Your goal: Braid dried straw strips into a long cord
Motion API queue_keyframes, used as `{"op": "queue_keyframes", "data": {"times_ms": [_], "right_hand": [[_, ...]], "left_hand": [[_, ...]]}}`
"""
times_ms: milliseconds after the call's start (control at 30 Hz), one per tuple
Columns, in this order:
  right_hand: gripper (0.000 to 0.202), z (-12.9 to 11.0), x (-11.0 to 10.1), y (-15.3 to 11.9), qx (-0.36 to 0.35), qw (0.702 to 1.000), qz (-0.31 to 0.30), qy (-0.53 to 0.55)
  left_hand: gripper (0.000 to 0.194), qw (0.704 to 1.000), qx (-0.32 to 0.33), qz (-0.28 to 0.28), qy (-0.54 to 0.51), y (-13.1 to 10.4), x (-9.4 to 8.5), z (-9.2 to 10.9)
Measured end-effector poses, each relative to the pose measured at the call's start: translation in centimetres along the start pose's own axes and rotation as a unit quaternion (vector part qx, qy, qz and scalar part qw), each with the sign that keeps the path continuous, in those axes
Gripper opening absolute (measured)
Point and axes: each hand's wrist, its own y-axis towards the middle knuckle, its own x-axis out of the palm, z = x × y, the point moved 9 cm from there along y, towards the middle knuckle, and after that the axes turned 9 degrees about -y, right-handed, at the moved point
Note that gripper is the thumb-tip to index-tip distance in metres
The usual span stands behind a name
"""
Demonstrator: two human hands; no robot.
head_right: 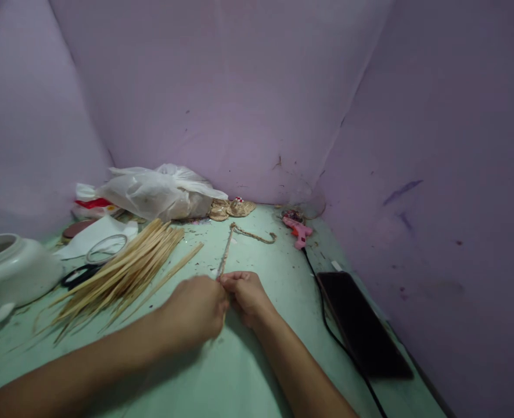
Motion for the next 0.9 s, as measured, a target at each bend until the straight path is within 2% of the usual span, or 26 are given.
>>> {"op": "queue_keyframes", "data": {"times_ms": [33, 67, 100, 167, 233, 267, 333, 400, 500, 567, 633, 700, 767, 833, 900], "right_hand": [[0.012, 0.0, 0.0, 0.0, 0.002, 1.000, -0.005, -0.001], [0.012, 0.0, 0.0, 0.0, 0.003, 1.000, -0.011, -0.005], [0.013, -0.1, 0.1, 0.0, 0.000, 1.000, -0.019, -0.011], [0.014, -0.3, 0.3, -0.1, -0.008, 0.999, -0.035, -0.023], [0.015, -0.6, 0.4, -0.1, -0.020, 0.998, -0.050, -0.033], [0.015, -0.7, 0.6, -0.2, -0.027, 0.997, -0.061, -0.043], [0.014, -1.1, 0.8, -0.1, -0.050, 0.992, -0.079, -0.079], [0.012, -1.7, 0.9, 0.1, -0.087, 0.982, -0.088, -0.141], [0.013, -2.7, 0.6, 0.0, -0.164, 0.946, -0.054, -0.274], [0.016, -3.6, 0.5, -0.7, -0.219, 0.899, -0.001, -0.378], [0.019, -4.4, 0.6, -1.5, -0.259, 0.848, 0.053, -0.460], [0.021, -4.8, 0.5, -2.1, -0.269, 0.816, 0.087, -0.504], [0.021, -4.7, 0.2, -1.9, -0.255, 0.817, 0.089, -0.510], [0.020, -4.2, -0.6, -1.2, -0.214, 0.840, 0.062, -0.495], [0.018, -3.6, -1.6, -0.4, -0.166, 0.867, 0.021, -0.470]], "left_hand": [[0.015, 0.998, 0.005, 0.047, 0.029, 0.5, -1.8, 0.0], [0.016, 0.995, 0.011, 0.092, 0.023, 1.0, -3.5, -0.1], [0.018, 0.994, -0.005, 0.112, -0.018, 1.5, -4.4, -0.7], [0.022, 0.985, -0.105, 0.033, -0.135, 2.7, -3.1, -3.2], [0.017, 0.952, -0.160, -0.072, -0.253, 3.0, -0.3, -4.4], [0.012, 0.933, -0.166, -0.115, -0.297, 3.0, 0.9, -4.5], [0.011, 0.913, -0.158, -0.158, -0.341, 2.9, 2.3, -4.3], [0.013, 0.919, -0.158, -0.163, -0.322, 2.9, 2.6, -4.5], [0.013, 0.944, -0.164, -0.134, -0.255, 3.2, 2.2, -5.2], [0.014, 0.960, -0.166, -0.104, -0.198, 3.5, 1.9, -5.8], [0.013, 0.981, -0.138, -0.039, -0.128, 4.0, 1.0, -5.9], [0.012, 0.993, -0.078, 0.023, -0.087, 4.3, 0.1, -5.2], [0.011, 0.991, -0.041, 0.023, -0.127, 4.3, 0.2, -4.7], [0.011, 0.976, -0.051, -0.025, -0.211, 4.2, 1.2, -4.7], [0.011, 0.961, -0.066, -0.044, -0.266, 4.0, 1.6, -4.7]]}}
